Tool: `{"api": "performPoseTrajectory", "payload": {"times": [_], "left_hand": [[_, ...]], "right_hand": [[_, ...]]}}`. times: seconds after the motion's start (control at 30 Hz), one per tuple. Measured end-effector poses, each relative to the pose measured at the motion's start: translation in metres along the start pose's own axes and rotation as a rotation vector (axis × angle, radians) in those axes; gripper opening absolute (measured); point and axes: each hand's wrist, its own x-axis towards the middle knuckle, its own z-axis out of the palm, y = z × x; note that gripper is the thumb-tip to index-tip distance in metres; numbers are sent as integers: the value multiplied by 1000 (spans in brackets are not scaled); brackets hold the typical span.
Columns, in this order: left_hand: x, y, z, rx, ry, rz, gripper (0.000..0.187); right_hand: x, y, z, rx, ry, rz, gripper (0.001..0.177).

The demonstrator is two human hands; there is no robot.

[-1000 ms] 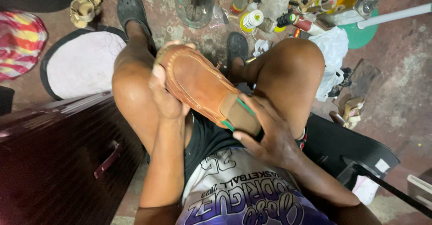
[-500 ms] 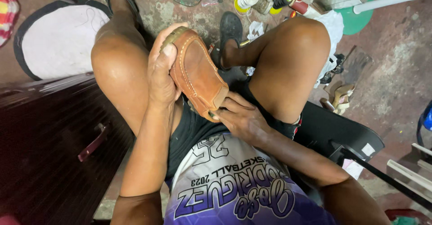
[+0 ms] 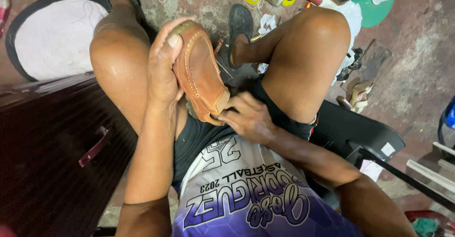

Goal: The person sits on the floor and uses a green sanding block to rub the sole and edges of a brown leather shoe. They rotate the shoe to access different areas and continue sanding the surface throughout the clip.

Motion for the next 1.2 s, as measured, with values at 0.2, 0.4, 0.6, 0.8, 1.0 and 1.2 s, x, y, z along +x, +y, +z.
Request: {"api": "performPoseTrajectory", "payload": {"times": [0.2,0.4,0.6,0.8,1.0,1.2], "left_hand": [[5,2,-1,-93,-33,-45,61],[-2,-1,2,4,-82,-93,58],[3,3,4,96,-214,-97,56],[7,4,-1,-82,-87,-71,55],[8,-3,1,-102,-61,-91,55],[5,-5,2,3,-51,-44,55]], "right_hand": [[4,24,11,552,19,575,102],[4,47,65,1195,-240,625,89],[17,40,72,590,-315,813,75],[5,47,24,1423,-422,620,64],[0,47,45,1106,-532,819,50],[5,40,72,377,-328,606,43]]}}
